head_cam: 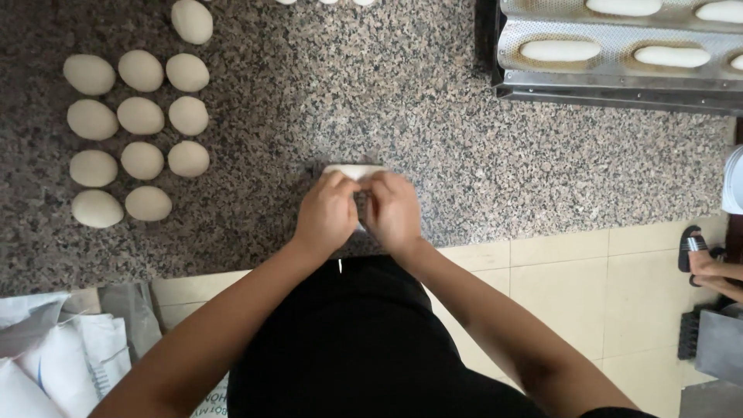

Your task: Shaping dough balls into rolls and placing them into a specialized baking tray.

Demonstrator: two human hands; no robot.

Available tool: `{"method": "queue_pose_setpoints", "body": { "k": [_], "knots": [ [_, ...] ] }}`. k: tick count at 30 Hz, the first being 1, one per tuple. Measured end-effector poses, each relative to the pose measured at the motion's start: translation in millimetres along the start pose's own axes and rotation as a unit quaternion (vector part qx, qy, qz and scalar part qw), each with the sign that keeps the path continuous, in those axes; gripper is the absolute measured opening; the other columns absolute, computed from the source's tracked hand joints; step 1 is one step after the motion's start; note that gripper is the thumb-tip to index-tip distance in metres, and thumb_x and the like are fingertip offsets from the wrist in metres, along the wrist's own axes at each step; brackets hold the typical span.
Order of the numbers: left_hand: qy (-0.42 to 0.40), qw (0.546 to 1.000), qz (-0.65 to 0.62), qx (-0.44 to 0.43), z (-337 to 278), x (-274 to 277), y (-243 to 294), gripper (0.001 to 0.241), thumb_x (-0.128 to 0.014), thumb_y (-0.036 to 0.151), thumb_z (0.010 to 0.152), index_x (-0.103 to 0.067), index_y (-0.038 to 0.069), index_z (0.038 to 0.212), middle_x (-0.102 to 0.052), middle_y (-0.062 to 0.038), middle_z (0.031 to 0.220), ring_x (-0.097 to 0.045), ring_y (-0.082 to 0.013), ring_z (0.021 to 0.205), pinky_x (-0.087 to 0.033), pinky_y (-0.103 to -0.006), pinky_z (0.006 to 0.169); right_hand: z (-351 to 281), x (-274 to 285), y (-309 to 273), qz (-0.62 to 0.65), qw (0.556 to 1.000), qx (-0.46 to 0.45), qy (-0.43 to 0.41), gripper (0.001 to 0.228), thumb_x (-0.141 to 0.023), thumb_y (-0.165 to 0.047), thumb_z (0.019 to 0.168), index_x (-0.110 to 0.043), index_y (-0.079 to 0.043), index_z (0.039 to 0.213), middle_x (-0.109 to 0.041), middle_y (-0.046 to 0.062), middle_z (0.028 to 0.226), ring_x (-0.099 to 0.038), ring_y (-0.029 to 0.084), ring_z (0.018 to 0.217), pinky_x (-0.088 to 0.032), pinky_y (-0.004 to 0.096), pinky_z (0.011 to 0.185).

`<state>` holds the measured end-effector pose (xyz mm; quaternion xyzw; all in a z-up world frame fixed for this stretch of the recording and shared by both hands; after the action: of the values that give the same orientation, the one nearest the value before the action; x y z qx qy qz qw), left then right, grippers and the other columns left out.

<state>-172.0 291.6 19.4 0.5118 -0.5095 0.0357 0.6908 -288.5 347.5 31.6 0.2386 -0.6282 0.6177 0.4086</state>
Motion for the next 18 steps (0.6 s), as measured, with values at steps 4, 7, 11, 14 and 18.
{"method": "queue_pose_setpoints", "body": {
  "k": [4, 7, 11, 14, 18],
  "knots": [
    [0.044, 0.997, -0.051, 0.049, 38.0, 16.1, 1.8, 0.028, -0.050, 0.013, 0.094, -0.067, 0.002, 0.113, -0.062, -0.016, 0.122, -0.058, -0.0333, 0.122, -0.046, -0.0451, 0.107, 44.8, 7.5, -12.3, 0.019, 0.998, -0.027, 0.052, 0.021, -0.063, -0.004, 0.089, -0.071, -0.006, 0.108, -0.068, 0.013, 0.112, -0.063, 0.034, 0.109, -0.048, 0.045, 0.100],
    [0.083, 0.996, 0.020, 0.026, 43.4, -2.0, -14.7, 0.048, -0.045, 0.026, 0.103, -0.052, -0.006, 0.137, -0.047, -0.024, 0.149, -0.040, -0.0403, 0.142, -0.030, -0.0541, 0.119, 44.8, -14.3, -5.8, -0.014, 0.998, -0.011, 0.062, 0.041, -0.060, -0.013, 0.096, -0.058, -0.001, 0.134, -0.057, 0.018, 0.138, -0.051, 0.038, 0.131, -0.034, 0.052, 0.113],
    [-0.129, 0.977, 0.158, -0.063, 1.4, -19.2, -1.8, 0.081, -0.037, 0.048, 0.102, -0.023, -0.014, 0.153, -0.016, -0.032, 0.162, -0.010, -0.0466, 0.152, -0.008, -0.0588, 0.120, -18.2, -56.0, 10.7, -0.240, 0.963, 0.048, -0.112, 0.070, -0.048, -0.032, 0.102, -0.028, -0.001, 0.161, -0.023, 0.017, 0.171, -0.013, 0.030, 0.161, -0.008, 0.058, 0.129],
    [-0.138, 0.972, 0.162, -0.099, -2.1, -41.0, -19.8, 0.092, -0.031, 0.058, 0.100, -0.015, -0.017, 0.153, -0.006, -0.034, 0.163, -0.001, -0.0463, 0.152, -0.002, -0.0562, 0.121, -9.2, -61.6, 8.8, -0.236, 0.954, 0.041, -0.180, 0.076, -0.041, -0.041, 0.100, -0.022, 0.000, 0.160, -0.015, 0.018, 0.171, -0.005, 0.028, 0.160, -0.005, 0.056, 0.128],
    [-0.038, 0.958, 0.283, -0.020, 112.6, -22.5, -51.2, 0.084, -0.018, 0.050, 0.111, -0.013, -0.020, 0.156, -0.001, -0.036, 0.168, 0.003, -0.0440, 0.158, -0.001, -0.0492, 0.129, 109.0, -61.8, 49.4, -0.264, 0.957, -0.041, -0.115, 0.073, -0.017, -0.046, 0.108, -0.015, 0.001, 0.163, -0.009, 0.016, 0.172, -0.001, 0.026, 0.158, -0.003, 0.050, 0.127]
  ]
}}
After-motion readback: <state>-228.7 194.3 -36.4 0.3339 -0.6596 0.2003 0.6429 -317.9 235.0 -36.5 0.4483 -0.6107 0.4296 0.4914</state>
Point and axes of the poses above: each hand's wrist, its own z-axis towards the middle knuckle, its own x-axis out of the back of the hand, y = z × x, the point moved 6 cm from there along z, towards the middle knuckle
